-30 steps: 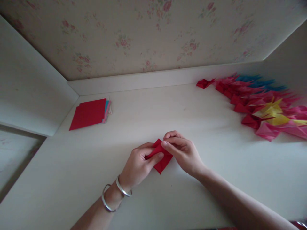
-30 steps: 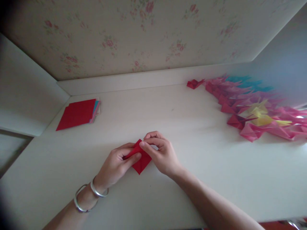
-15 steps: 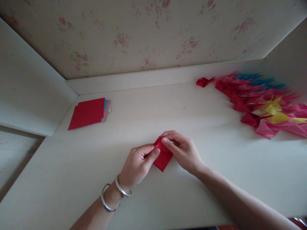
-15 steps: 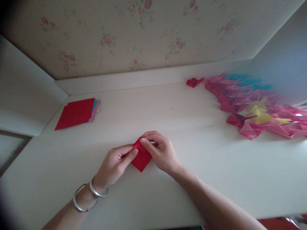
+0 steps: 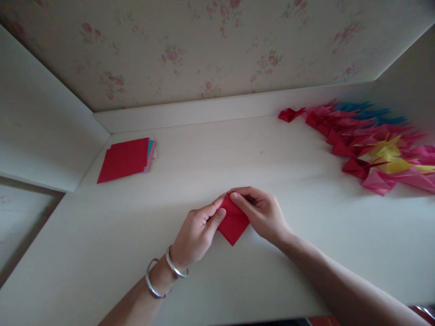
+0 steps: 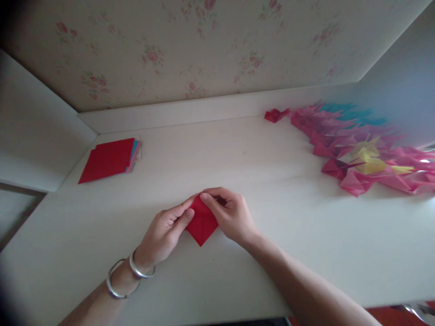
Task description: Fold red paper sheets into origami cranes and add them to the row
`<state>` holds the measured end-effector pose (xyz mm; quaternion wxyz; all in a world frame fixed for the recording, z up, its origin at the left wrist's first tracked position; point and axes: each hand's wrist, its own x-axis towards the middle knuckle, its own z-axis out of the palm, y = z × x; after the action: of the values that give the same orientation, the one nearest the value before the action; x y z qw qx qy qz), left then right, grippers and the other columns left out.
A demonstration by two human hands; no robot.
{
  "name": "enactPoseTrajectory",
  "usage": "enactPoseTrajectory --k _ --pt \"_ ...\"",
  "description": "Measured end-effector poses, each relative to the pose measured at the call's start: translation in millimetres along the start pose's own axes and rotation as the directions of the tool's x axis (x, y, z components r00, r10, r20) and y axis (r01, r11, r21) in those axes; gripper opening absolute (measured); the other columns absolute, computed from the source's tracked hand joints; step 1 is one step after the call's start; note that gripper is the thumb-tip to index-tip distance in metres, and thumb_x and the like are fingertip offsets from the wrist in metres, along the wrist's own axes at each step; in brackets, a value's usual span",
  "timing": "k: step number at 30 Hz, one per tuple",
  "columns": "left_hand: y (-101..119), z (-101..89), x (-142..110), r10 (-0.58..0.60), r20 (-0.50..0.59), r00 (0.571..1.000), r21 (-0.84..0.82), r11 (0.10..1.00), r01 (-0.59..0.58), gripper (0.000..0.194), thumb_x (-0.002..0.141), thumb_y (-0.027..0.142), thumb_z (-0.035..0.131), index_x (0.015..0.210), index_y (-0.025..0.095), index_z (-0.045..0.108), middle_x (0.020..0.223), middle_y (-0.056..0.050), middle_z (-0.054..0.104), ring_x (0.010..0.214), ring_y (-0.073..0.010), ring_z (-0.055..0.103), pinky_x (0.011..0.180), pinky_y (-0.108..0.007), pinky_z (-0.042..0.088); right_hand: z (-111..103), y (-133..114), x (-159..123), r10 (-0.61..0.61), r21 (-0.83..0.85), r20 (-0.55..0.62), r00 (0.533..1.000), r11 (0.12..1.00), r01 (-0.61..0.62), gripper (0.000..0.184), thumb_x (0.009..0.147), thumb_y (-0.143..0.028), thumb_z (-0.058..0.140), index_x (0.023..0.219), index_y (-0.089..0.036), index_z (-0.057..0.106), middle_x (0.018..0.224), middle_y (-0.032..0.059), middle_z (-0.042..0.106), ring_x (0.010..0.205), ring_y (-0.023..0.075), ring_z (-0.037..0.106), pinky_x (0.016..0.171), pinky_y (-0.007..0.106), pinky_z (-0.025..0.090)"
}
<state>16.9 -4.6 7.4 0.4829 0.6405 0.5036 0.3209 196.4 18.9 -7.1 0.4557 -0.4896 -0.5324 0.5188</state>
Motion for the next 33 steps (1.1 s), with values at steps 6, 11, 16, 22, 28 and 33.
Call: enactPoseTrajectory --k 6,11,16,22,28,33 --pt "-0.7 1.4 -0.7 -0.008 -0.042 0.999 0.003 1.0 0.008 0.04 0.098 0.038 0.054 0.135 0.025 0.059 0.133 0.0 0.064 0.122 -0.0213 0.063 0.103 -0.029 0.051 0.6 2.8 -0.1 -0.043 0.016 -0.042 0.998 0.999 0.044 0.014 0.083 -0.035 0.074 0.087 -0.022 0.075 0.085 0.0031 0.076 0.074 0.0161 0.069 0.065 0.026 0.054" --pt "-1.7 3.6 -0.5 0.008 -0.079 0.997 0.004 1.0 -0.008 0.035 0.096 0.034 0.058 0.129 0.026 0.064 0.129 0.0 0.066 0.116 -0.0196 0.067 0.102 -0.028 0.052 1.6 2.8 -0.9 -0.041 0.027 -0.042 0.998 0.999 0.042 0.013 0.08 -0.034 0.077 0.084 -0.023 0.075 0.079 0.0014 0.075 0.07 0.0149 0.068 0.062 0.025 0.054" --pt "0.7 4.3 0.0 0.005 -0.108 0.994 -0.019 1.0 -0.007 0.032 0.094 0.034 0.062 0.124 0.028 0.067 0.125 0.001 0.069 0.114 -0.0181 0.068 0.101 -0.026 0.053 4.1 1.6 -0.7 -0.017 0.054 0.002 1.0 0.998 0.016 0.014 0.08 -0.035 0.077 0.086 -0.022 0.074 0.081 0.0021 0.076 0.073 0.0152 0.071 0.064 0.024 0.056" --pt "-0.7 4.0 0.6 -0.017 -0.189 0.982 -0.056 0.998 0.007 0.025 0.09 0.032 0.066 0.114 0.029 0.074 0.115 0.003 0.074 0.105 -0.019 0.072 0.095 -0.027 0.057 5.8 4.6 -2.9 -0.154 0.0 -0.031 0.988 0.988 0.154 0.013 0.083 -0.029 0.076 0.089 -0.022 0.066 0.084 0.0025 0.074 0.07 0.0144 0.07 0.058 0.023 0.055" --pt "-1.9 1.9 1.2 -0.061 -0.286 0.956 -0.086 0.996 0.037 0.023 0.087 0.035 0.07 0.11 0.031 0.076 0.111 0.004 0.076 0.099 -0.0188 0.074 0.088 -0.025 0.06 0.9 0.2 -5.6 -0.602 -0.295 0.079 0.795 0.747 0.595 0.006 0.084 -0.016 0.074 0.082 -0.019 0.069 0.103 0.0088 0.072 0.092 0.0197 0.071 0.077 0.03 0.059" --pt "-0.4 -0.6 2.3 -0.106 -0.335 0.936 -0.147 0.987 0.059 0.024 0.085 0.038 0.072 0.108 0.03 0.077 0.109 0.002 0.078 0.099 -0.0187 0.073 0.086 -0.025 0.059 -3.7 -0.1 -6.6 -0.696 -0.328 0.173 0.697 0.626 0.707 0.022 0.084 -0.029 0.076 0.101 -0.018 0.069 0.112 0.0136 0.07 0.098 0.0228 0.07 0.081 0.033 0.06"
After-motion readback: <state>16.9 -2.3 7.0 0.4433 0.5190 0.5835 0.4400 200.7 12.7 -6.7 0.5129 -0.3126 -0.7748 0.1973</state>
